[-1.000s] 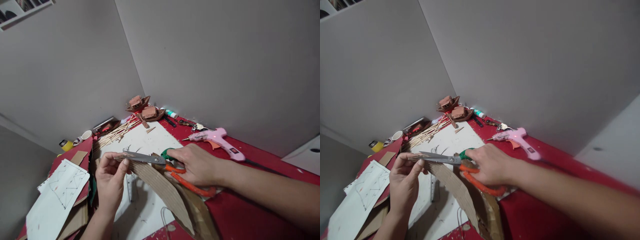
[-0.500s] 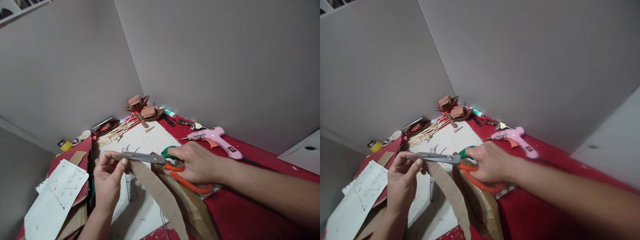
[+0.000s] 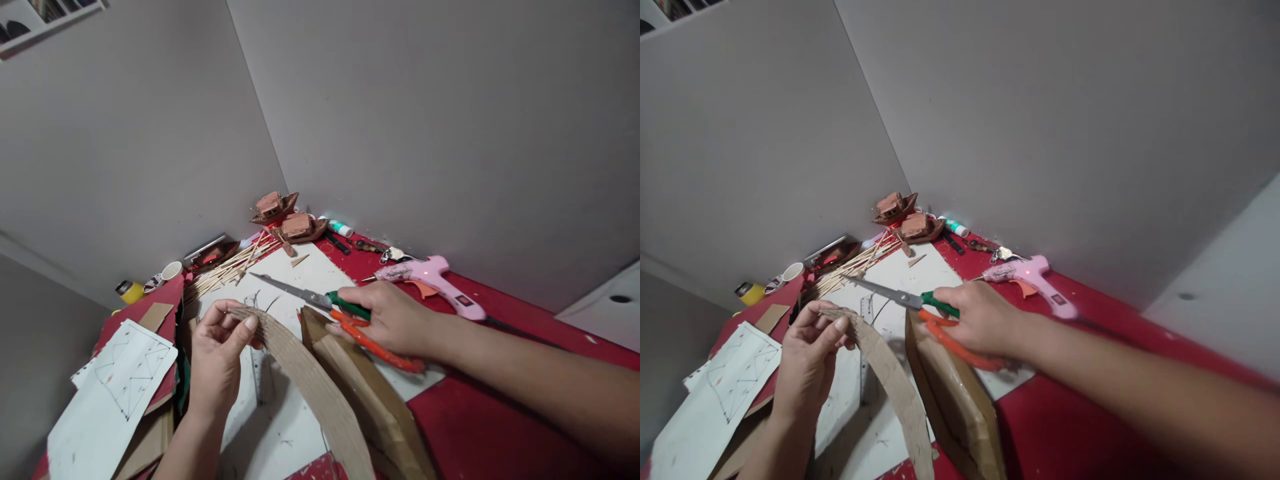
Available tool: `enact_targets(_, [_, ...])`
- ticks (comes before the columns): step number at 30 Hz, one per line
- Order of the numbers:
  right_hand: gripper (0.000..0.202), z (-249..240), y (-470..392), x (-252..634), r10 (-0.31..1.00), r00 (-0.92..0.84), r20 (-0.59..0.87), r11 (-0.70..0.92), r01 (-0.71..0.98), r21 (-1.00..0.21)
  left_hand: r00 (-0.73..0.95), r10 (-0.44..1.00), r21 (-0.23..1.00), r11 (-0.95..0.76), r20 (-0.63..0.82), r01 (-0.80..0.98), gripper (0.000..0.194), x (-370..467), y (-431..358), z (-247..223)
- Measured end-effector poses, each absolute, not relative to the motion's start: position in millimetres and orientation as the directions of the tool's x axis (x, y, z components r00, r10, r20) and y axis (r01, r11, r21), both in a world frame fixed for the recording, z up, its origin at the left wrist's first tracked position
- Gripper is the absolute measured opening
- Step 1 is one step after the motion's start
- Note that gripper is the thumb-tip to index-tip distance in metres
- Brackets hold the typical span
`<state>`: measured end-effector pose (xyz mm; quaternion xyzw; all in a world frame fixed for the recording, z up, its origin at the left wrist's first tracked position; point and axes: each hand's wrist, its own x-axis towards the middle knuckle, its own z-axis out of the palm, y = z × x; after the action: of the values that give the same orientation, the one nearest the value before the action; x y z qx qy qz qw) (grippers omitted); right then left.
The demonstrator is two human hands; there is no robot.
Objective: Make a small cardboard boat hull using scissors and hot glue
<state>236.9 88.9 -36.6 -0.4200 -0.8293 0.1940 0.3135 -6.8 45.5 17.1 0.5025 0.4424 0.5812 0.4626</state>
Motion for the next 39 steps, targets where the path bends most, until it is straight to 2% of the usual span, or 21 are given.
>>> enact_targets(3, [0.042,-34.0,90.9,236.2,0.859,-0.44,0.264,0.503,0.62,-0.603,-0.072,0.984,0.983,-0.166,0.161,-0.083,0.021,-6.3,47.1,14.9])
enact_targets(10, [0.041,-26.5,81.8,236.7,0.848,-0.512,0.14,0.505,0.698,-0.508,-0.079,0.984,0.985,-0.163,0.159,-0.047,0.015,-3.9,47.2,13.4])
enact_targets(19, [0.041,-24.1,80.0,233.2,0.817,-0.562,0.131,0.56,0.718,-0.413,-0.084,0.978,0.981,-0.193,0.191,-0.017,0.012,-4.3,46.9,11.3])
enact_targets(31, [0.045,-25.4,78.8,235.7,0.811,-0.548,0.203,0.58,0.715,-0.391,-0.083,0.978,0.98,-0.195,0.193,-0.023,0.012,-4.1,46.4,11.5])
enact_targets(39, [0.048,-32.1,79.4,235.8,0.792,-0.547,0.272,0.608,0.665,-0.434,-0.079,0.981,0.983,-0.179,0.175,-0.042,0.013,-4.4,44.8,13.3])
